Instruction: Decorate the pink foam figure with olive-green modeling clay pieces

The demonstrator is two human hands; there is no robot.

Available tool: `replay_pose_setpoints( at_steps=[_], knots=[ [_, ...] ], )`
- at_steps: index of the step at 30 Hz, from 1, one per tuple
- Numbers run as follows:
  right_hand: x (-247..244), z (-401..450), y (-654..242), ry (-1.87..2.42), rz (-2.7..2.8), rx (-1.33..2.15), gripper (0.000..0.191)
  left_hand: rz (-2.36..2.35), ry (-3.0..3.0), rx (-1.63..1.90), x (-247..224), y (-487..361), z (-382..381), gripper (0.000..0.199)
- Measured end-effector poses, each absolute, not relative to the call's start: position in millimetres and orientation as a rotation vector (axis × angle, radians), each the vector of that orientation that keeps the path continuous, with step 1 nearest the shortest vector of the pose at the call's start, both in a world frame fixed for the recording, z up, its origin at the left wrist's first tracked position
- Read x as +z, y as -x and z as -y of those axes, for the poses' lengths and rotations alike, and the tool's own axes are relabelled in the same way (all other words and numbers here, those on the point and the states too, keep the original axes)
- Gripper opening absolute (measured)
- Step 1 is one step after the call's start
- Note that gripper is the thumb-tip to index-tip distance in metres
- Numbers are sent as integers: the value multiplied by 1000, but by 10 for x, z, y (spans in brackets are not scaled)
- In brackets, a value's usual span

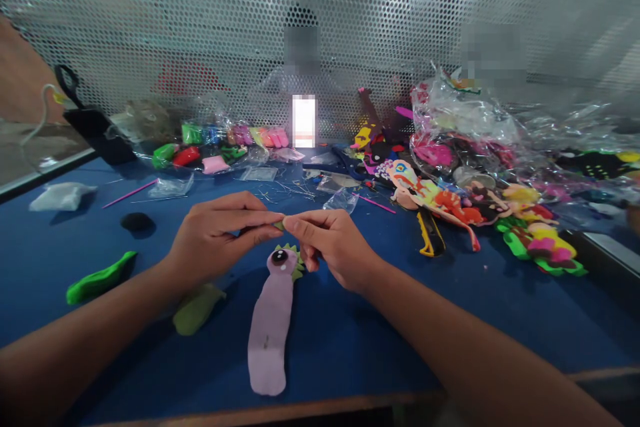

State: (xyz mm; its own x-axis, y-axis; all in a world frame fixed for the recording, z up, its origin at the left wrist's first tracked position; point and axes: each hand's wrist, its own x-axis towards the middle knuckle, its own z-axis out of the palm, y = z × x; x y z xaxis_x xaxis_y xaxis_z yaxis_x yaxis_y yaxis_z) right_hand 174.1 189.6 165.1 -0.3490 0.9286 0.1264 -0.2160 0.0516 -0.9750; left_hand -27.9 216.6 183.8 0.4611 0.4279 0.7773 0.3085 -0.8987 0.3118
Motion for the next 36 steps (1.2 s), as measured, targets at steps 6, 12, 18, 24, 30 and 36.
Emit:
replay_pose_setpoints(
  at_steps=[6,12,18,24,30,36],
  knots=[
    [1643,-1896,-1717,864,1360,1451,22,-627,-2595,1351,1860,276,-2151,19],
    [1646,-1897,-1711,864,1345,1444,21,-630,-2585,1350,1847,266,-2155,19],
    [1655,-1897,-1717,850,1352,1458,43,-629,-2590,1399,1832,274,-2180,15],
    [1666,-1888,-1725,817,1331,1500,28,-649,-2584,1404,1846,272,-2173,16],
    [1645,-1904,-1728,832,1331,1478,24,-637,-2564,1408,1836,274,-2173,16],
    [1660,-1896,-1726,840,1326,1467,23,-681,-2552,1368,1842,286,-2164,17]
  ],
)
